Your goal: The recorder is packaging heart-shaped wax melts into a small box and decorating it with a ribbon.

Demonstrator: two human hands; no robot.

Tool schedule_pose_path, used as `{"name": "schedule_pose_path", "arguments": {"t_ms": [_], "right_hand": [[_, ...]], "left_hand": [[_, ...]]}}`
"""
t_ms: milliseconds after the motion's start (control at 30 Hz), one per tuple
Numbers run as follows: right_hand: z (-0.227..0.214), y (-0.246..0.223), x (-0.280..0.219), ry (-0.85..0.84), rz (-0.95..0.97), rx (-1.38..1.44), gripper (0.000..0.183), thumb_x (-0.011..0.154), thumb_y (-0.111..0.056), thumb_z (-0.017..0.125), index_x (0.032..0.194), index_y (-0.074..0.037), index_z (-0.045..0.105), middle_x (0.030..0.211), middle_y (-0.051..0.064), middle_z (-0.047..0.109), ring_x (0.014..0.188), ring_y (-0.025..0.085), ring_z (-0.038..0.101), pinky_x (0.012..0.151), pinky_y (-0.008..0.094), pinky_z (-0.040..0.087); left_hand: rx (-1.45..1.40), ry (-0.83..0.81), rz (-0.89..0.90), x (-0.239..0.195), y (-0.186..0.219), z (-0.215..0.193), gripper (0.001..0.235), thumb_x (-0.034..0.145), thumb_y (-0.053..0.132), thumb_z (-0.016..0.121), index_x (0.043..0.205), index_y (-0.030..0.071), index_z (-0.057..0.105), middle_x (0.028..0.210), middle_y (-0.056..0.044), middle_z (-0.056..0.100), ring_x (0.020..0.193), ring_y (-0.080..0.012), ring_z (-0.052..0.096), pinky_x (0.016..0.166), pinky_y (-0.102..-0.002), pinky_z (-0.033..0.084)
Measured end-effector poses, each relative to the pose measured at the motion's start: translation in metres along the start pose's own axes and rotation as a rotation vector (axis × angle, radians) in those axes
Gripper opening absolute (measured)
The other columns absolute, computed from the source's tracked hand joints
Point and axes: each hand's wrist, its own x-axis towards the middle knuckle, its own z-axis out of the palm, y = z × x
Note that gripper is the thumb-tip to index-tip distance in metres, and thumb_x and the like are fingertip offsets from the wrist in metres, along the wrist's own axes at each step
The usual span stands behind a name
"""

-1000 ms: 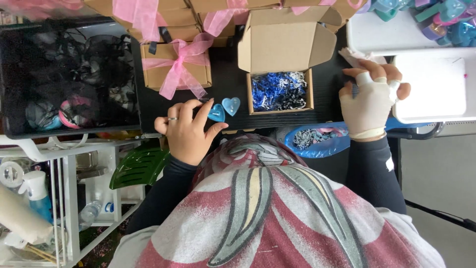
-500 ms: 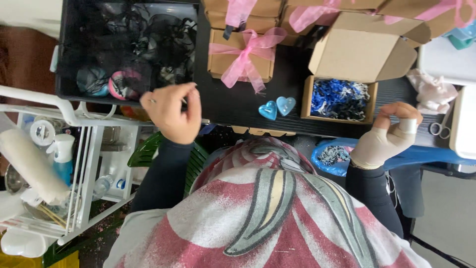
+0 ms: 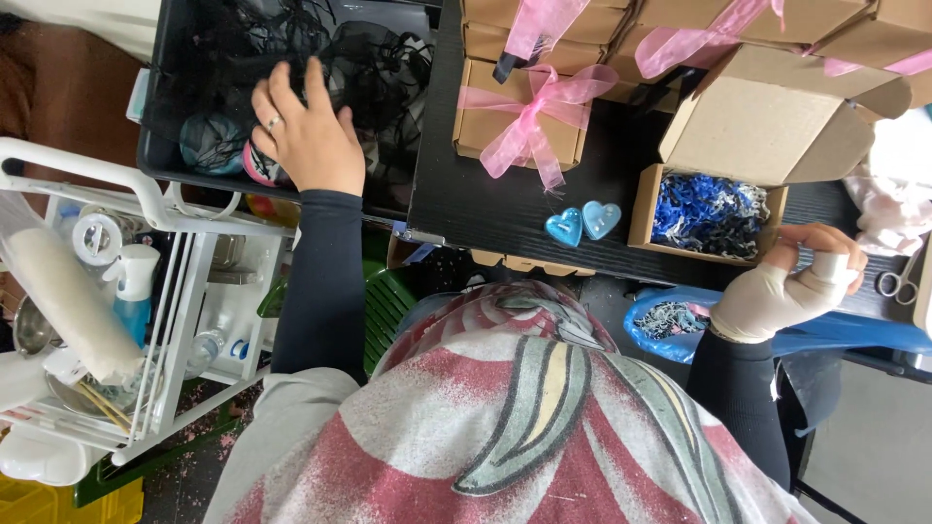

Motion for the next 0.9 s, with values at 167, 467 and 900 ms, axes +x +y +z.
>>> {"name": "schedule_pose_path", "arguments": {"t_ms": [167,467,900], "right_hand": [[-0.003,0.004,-0.001,-0.043,-0.016,-0.036,0.028,0.084,0.017,0.053,0.096,-0.005,0.065,0.102,0.006,0.063,0.106,0.021,0.050,0.106,0.038,0.034],[-0.001,0.011,-0.004,-0.021,-0.040,-0.061,0.028,0.084,0.015,0.054,0.098,-0.005,0.066,0.103,0.006,0.062,0.108,0.022,0.050,0.107,0.039,0.033],[0.001,-0.015,0.003,-0.013,-0.054,-0.123,0.019,0.091,0.009,0.065,0.095,-0.009,0.068,0.098,0.001,0.066,0.101,0.019,0.054,0.109,0.037,0.029]], "left_hand": [[-0.095,-0.190,-0.098,-0.019,-0.029,0.055,0.077,0.083,0.024,0.082,0.150,0.005,0.049,0.128,-0.020,0.063,0.113,-0.0359,0.057,0.095,-0.051,0.036],[-0.466,-0.043,-0.009,-0.015,-0.029,-0.006,0.044,0.102,0.029,0.082,0.141,0.017,0.063,0.110,-0.010,0.056,0.106,-0.0288,0.054,0.099,-0.045,0.040],[-0.350,-0.047,0.050,-0.001,-0.036,-0.018,0.015,0.094,0.031,0.085,0.106,0.022,0.082,0.105,0.002,0.056,0.106,-0.0263,0.050,0.092,-0.046,0.034]]}}
